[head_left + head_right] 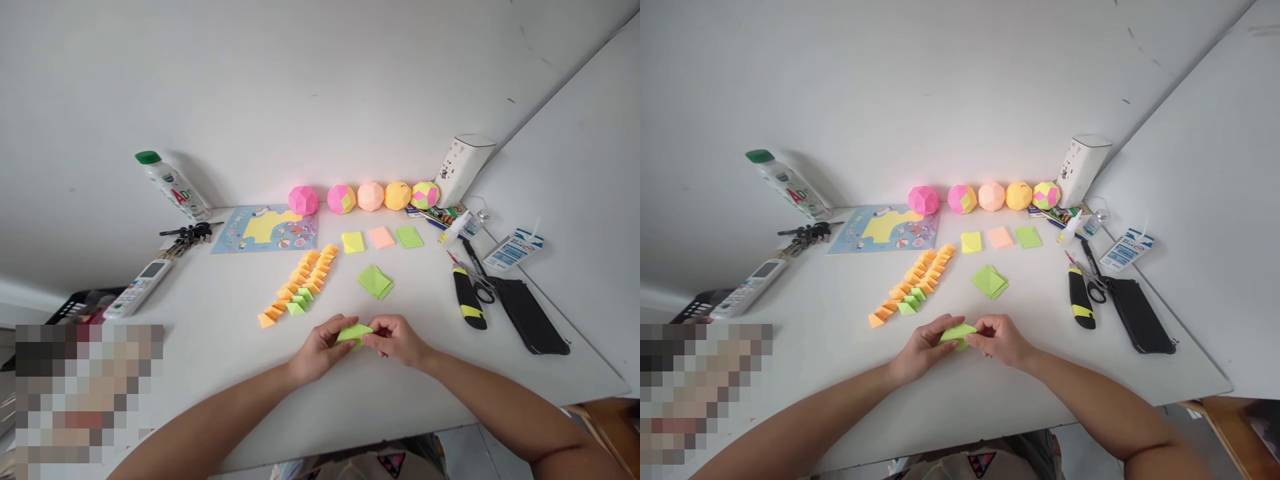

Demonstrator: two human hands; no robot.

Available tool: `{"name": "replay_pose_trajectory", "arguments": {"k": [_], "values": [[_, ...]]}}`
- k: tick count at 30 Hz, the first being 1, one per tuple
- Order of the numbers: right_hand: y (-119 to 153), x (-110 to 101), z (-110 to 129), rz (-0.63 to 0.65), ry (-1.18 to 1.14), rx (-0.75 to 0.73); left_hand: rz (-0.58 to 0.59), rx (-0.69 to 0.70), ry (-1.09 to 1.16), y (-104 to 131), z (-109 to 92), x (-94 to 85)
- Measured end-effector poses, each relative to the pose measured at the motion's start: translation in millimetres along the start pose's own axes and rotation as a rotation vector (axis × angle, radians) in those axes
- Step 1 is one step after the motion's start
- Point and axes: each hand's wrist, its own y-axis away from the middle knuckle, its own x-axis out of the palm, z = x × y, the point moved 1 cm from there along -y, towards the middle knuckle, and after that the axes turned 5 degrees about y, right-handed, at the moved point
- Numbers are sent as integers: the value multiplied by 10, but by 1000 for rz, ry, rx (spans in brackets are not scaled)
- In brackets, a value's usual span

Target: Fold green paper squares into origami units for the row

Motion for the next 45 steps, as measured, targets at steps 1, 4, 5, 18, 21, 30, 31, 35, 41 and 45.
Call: {"name": "replay_pose_trajectory", "arguments": {"k": [1, 4, 5, 18, 21, 30, 31, 35, 41, 45], "values": [[0, -1, 5, -3, 0, -5, -1, -5, 0, -1, -4, 3], [1, -2, 18, -24, -4, -25, -1, 5, -26, -3, -7, 12], [1, -3, 22, -31, -8, -35, -1, 12, -48, -3, -8, 14], [3, -15, 46, -54, -91, -99, 89, 52, -351, 11, -117, 24], [-5, -14, 41, -36, -88, -93, 99, 54, -367, 13, -119, 22], [-20, -23, 31, -52, -59, -97, 134, 56, -403, 6, -132, 13], [-20, -25, 35, -53, -59, -92, 137, 57, -399, 5, -131, 12], [-22, -31, 67, -45, -71, -85, 153, 53, -389, 2, -128, 10], [-24, -30, 80, -25, -123, -81, 167, 42, -371, 3, -123, 2], [-28, -33, 62, -25, -128, -71, 168, 37, -375, 5, -110, -6]]}}
